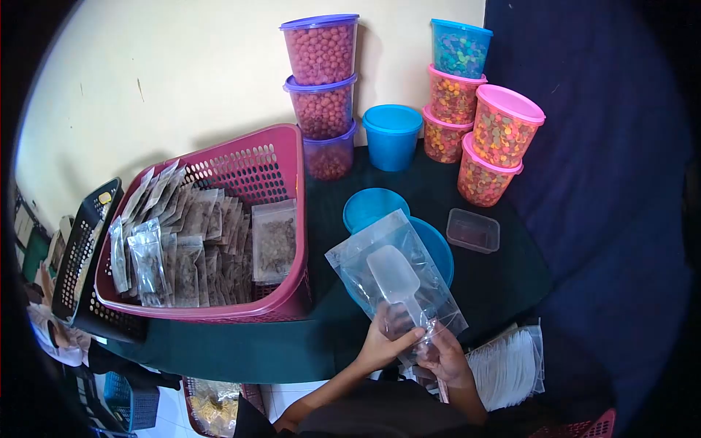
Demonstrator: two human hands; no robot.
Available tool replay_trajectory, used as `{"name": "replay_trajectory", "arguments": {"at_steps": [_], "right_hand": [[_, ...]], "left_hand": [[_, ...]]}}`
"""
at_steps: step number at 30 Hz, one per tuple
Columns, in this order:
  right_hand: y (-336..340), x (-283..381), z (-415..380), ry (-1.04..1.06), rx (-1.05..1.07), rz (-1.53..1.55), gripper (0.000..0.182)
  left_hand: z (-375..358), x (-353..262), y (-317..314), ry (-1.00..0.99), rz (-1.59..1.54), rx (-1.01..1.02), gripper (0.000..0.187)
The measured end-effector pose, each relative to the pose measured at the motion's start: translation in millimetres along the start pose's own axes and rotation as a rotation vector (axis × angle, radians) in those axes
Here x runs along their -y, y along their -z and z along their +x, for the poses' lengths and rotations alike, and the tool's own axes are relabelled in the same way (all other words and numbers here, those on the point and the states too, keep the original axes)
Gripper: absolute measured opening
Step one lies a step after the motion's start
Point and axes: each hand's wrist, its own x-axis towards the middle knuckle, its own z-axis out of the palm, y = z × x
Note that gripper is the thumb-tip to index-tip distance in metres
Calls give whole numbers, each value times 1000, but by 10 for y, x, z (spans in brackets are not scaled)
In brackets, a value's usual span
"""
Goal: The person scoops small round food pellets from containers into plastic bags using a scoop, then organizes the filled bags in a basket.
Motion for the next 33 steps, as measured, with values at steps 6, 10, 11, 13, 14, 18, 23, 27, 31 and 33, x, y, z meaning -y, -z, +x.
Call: {"name": "replay_trajectory", "arguments": {"at_steps": [6, 10, 11, 13, 14, 18, 23, 27, 31, 33], "right_hand": [[129, -128, 45, 190, 83, -258, 17], [170, -63, -23, 153, 133, -559, 16], [222, -81, -26, 129, 156, -618, 15], [222, -91, -14, 101, 189, -676, 15], [188, -80, -22, 65, 162, -665, 14], [181, -251, 81, 272, 76, -621, 9], [57, -331, 120, 367, -153, -285, 8], [248, -388, 139, 327, -51, -142, 20], [170, -330, 111, 251, 127, 51, 34], [96, -276, 116, 267, 212, 102, 40]], "left_hand": [[2, -113, 52, 50, -21, -107, 51], [24, -236, 269, 17, -215, -221, 42], [42, -319, 261, -26, -120, -235, 46], [73, -407, 302, -31, -143, -264, 46], [70, -426, 318, -31, -166, -284, 45], [65, -312, 356, -39, -162, -341, 40], [102, -269, 224, -124, -155, -363, 36], [121, -223, 203, -124, -146, -393, 36], [82, -158, 222, -52, -169, -387, 40], [64, -120, 239, -8, -156, -406, 40]]}}
